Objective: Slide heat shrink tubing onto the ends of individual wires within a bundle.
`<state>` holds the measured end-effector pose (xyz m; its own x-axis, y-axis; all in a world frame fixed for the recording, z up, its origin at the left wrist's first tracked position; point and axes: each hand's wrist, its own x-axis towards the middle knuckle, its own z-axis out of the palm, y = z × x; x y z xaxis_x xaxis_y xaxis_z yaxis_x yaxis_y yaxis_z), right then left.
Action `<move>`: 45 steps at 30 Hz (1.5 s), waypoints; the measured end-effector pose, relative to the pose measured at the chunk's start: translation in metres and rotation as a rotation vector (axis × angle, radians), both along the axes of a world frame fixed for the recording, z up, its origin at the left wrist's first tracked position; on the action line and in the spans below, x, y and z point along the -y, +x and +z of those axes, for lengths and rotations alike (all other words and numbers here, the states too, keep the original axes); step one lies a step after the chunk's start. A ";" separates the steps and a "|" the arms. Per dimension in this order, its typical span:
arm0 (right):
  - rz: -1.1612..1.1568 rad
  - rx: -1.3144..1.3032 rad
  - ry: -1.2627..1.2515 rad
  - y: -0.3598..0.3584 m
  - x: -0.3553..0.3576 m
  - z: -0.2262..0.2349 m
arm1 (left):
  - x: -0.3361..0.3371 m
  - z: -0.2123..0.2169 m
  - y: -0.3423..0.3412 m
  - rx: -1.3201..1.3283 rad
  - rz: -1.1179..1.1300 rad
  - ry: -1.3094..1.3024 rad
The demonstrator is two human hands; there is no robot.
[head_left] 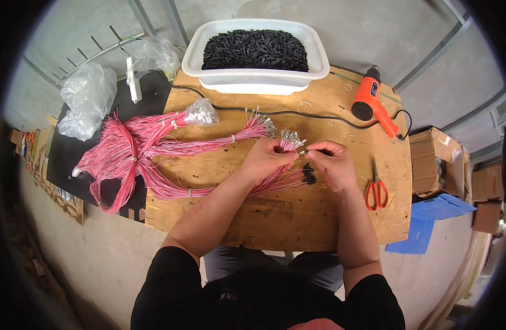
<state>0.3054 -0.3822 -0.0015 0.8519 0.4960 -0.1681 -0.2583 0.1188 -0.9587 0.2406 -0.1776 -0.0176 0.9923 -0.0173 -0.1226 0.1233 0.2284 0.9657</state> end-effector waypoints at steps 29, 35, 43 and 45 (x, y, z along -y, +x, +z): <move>0.010 0.139 -0.090 -0.006 -0.001 0.004 | 0.000 0.009 -0.004 -0.038 -0.036 0.071; 0.027 0.173 -0.126 -0.005 -0.001 0.002 | -0.001 0.006 -0.002 -0.034 -0.054 0.056; -0.017 0.139 -0.064 -0.001 0.003 0.003 | -0.004 -0.006 0.002 -0.016 -0.090 -0.048; 0.016 0.064 -0.020 0.000 0.004 0.005 | -0.004 -0.007 0.001 -0.024 -0.097 -0.038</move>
<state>0.3055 -0.3863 0.0039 0.8530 0.5071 -0.1239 -0.1985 0.0957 -0.9754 0.2416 -0.1732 -0.0249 0.9826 -0.1182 -0.1433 0.1692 0.2507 0.9532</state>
